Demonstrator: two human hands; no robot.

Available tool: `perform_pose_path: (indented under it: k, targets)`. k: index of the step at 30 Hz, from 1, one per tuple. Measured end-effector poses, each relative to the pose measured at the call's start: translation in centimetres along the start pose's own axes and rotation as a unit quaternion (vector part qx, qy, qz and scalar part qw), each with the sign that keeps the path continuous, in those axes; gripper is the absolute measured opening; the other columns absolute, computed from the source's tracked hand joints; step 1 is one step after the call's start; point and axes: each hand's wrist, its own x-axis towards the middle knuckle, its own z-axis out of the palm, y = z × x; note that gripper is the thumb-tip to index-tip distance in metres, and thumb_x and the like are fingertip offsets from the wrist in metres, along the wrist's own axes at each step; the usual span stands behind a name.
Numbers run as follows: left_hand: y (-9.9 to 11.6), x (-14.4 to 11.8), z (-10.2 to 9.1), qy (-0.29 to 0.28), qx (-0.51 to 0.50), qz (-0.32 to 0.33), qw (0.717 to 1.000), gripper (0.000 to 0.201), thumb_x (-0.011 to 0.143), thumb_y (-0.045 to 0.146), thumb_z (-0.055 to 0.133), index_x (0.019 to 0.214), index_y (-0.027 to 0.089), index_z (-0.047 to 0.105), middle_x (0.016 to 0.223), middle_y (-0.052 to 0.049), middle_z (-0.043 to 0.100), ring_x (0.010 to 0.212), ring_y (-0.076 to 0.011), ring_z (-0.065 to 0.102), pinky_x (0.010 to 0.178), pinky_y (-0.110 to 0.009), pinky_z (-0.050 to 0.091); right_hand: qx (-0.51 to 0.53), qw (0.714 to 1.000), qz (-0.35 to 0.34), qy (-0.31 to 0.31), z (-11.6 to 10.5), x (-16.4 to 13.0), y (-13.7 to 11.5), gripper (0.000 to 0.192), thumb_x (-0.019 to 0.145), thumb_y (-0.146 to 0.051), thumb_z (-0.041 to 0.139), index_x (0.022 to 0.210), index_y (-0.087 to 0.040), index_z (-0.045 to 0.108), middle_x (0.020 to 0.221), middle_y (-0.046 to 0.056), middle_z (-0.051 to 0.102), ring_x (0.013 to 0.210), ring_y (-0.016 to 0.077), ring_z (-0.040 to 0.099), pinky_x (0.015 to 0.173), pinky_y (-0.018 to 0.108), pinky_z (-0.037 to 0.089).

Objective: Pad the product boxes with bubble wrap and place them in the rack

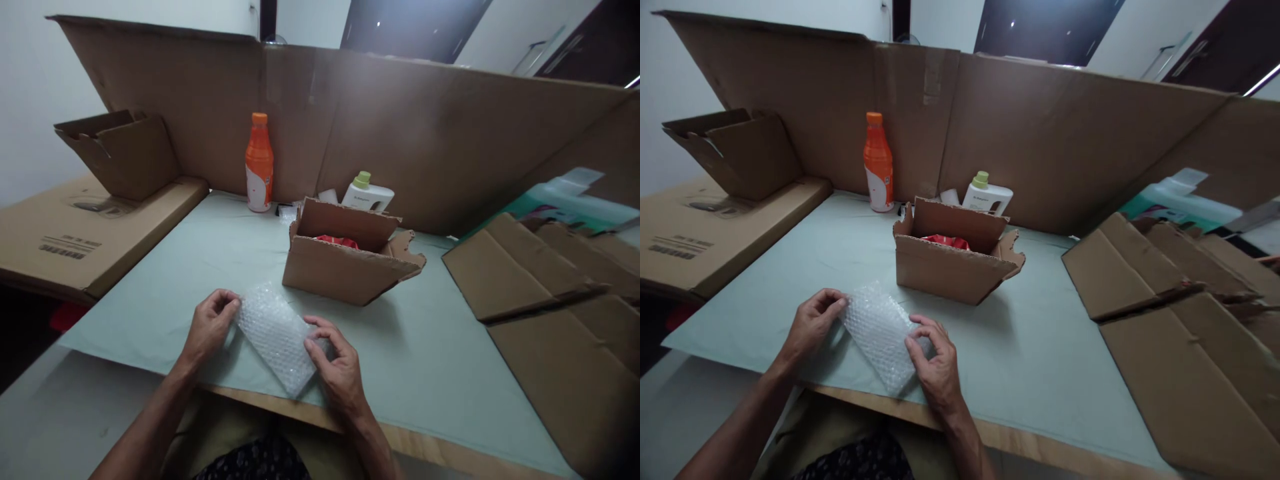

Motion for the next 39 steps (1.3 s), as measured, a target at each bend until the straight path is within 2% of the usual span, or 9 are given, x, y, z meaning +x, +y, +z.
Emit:
perform_pose_path:
  k: [4,12,17,21,24,27,31,35,39]
  targets:
    - [0.6,-0.5,-0.1,-0.008,-0.159,-0.058,0.986,0.026,0.072,0.043,0.071,0.079,0.019,0.062,0.072,0.0,0.064,0.069,-0.0145,0.058,0.065,-0.024,0.047,0.021,0.999,0.018,-0.031,-1.7,0.2,-1.9,0.015,0.088,-0.036,0.063,0.082,-0.023,0.066,0.082,0.004,0.072,0.08,0.0198,0.068,0.075,0.029,0.053]
    - [0.6,-0.8,-0.7,0.095,-0.191,-0.093,0.973,0.031,0.07,0.043,0.076,0.083,0.019,0.062,0.067,0.003,0.061,0.062,-0.0108,0.055,0.06,-0.02,0.044,-0.041,0.967,0.105,-0.23,-4.0,-0.3,-1.5,0.038,0.076,-0.029,0.074,0.113,-0.023,0.071,0.084,-0.001,0.073,0.075,0.0179,0.066,0.07,0.026,0.052]
    - [1.5,-2.4,-0.5,0.103,-0.068,-0.025,0.992,0.03,0.079,0.043,0.07,0.098,0.021,0.062,0.072,0.001,0.066,0.066,-0.0157,0.063,0.06,-0.023,0.049,-0.039,0.972,0.145,-0.18,-8.5,0.5,-1.2,0.038,0.08,-0.038,0.069,0.115,-0.022,0.071,0.07,-0.001,0.067,0.065,0.0166,0.064,0.062,0.026,0.051]
    - [-0.2,-2.6,0.1,-0.009,0.118,0.085,0.989,0.032,0.083,0.039,0.062,0.111,0.024,0.063,0.075,0.0,0.069,0.064,-0.0186,0.064,0.06,-0.028,0.051,-0.17,0.974,0.126,-0.084,-11.2,1.9,0.8,0.038,0.078,-0.044,0.067,0.11,-0.024,0.072,0.088,0.005,0.075,0.084,0.0245,0.07,0.077,0.036,0.055]
    - [-1.1,-1.6,0.4,-0.026,0.196,0.135,0.971,0.046,0.081,0.044,0.064,0.123,0.023,0.061,0.102,-0.008,0.072,0.081,-0.0244,0.069,0.07,-0.037,0.056,-0.243,0.965,0.1,0.002,-11.8,2.5,3.5,0.035,0.077,-0.046,0.066,0.103,-0.023,0.073,0.107,0.01,0.076,0.1,0.0309,0.069,0.087,0.043,0.053]
    - [-0.3,0.2,1.4,-0.014,0.165,0.141,0.976,0.056,0.085,0.047,0.061,0.135,0.023,0.054,0.13,-0.015,0.061,0.104,-0.0274,0.066,0.08,-0.04,0.057,-0.223,0.966,0.114,0.066,-11.7,3.4,5.6,0.049,0.081,-0.051,0.062,0.118,-0.019,0.066,0.117,0.014,0.073,0.102,0.0303,0.069,0.085,0.043,0.054]
    - [1.8,3.6,5.1,-0.097,0.069,0.124,0.985,0.071,0.083,0.042,0.062,0.148,0.023,0.04,0.147,-0.017,0.05,0.116,-0.0275,0.063,0.086,-0.039,0.056,-0.151,0.977,0.14,0.059,-10.9,5.9,6.6,0.065,0.076,-0.053,0.066,0.129,-0.016,0.056,0.115,0.014,0.072,0.098,0.0299,0.07,0.079,0.04,0.055]
    - [2.7,7.0,8.9,-0.17,0.03,0.106,0.979,0.063,0.081,0.032,0.059,0.143,0.022,0.049,0.129,-0.013,0.066,0.1,-0.0247,0.067,0.08,-0.035,0.055,-0.157,0.974,0.16,0.019,-10.0,8.5,6.9,0.049,0.08,-0.052,0.058,0.111,-0.014,0.061,0.094,0.013,0.075,0.079,0.0283,0.07,0.07,0.038,0.054]
    - [2.8,9.3,9.7,-0.158,0.039,0.092,0.982,0.053,0.084,0.027,0.054,0.137,0.02,0.054,0.112,-0.01,0.072,0.09,-0.0229,0.068,0.076,-0.034,0.054,-0.192,0.976,0.102,0.012,-9.5,10.9,7.3,0.039,0.084,-0.04,0.052,0.11,-0.014,0.064,0.098,0.014,0.076,0.083,0.0281,0.071,0.076,0.039,0.054]
